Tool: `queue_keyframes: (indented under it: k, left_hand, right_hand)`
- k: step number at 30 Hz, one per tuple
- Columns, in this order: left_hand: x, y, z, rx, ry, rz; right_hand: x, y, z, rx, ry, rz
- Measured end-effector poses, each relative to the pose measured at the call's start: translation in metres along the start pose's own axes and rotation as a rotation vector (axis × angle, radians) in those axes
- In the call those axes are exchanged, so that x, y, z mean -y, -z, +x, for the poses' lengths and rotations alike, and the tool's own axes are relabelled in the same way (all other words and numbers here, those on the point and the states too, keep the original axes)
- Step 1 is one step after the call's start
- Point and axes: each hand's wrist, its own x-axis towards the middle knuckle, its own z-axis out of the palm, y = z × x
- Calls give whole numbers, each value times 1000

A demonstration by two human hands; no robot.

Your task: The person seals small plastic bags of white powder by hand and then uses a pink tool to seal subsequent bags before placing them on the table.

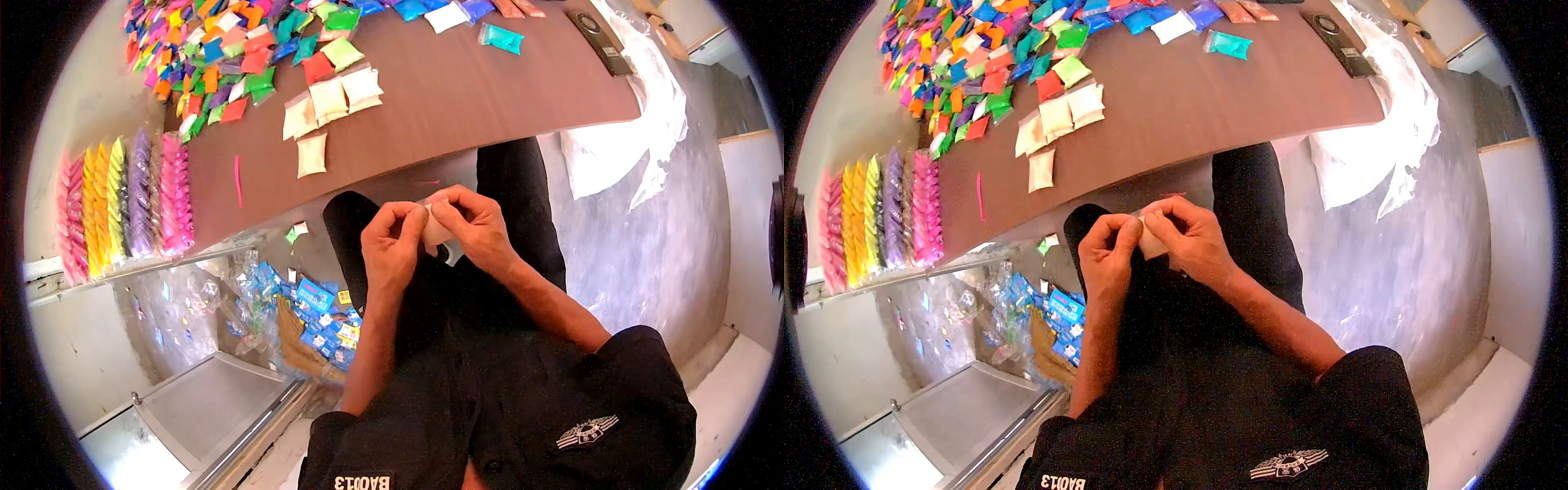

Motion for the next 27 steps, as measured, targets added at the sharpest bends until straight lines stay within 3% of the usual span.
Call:
queue_keyframes:
  k: [7, 9, 15, 27]
  left_hand:
    - [3, -6, -2, -2, 86, -51]
    - [2, -3, -5, 106, 183, -50]
    - [-3, -6, -9, 121, 151, -8]
    - [8, -8, -14, 180, 212, 0]
  right_hand:
    - [-3, 5, 0, -15, 49, -1]
    - [-4, 5, 1, -54, 84, 55]
    - [-1, 10, -4, -17, -46, 71]
    - [-3, 8, -4, -103, 58, 69]
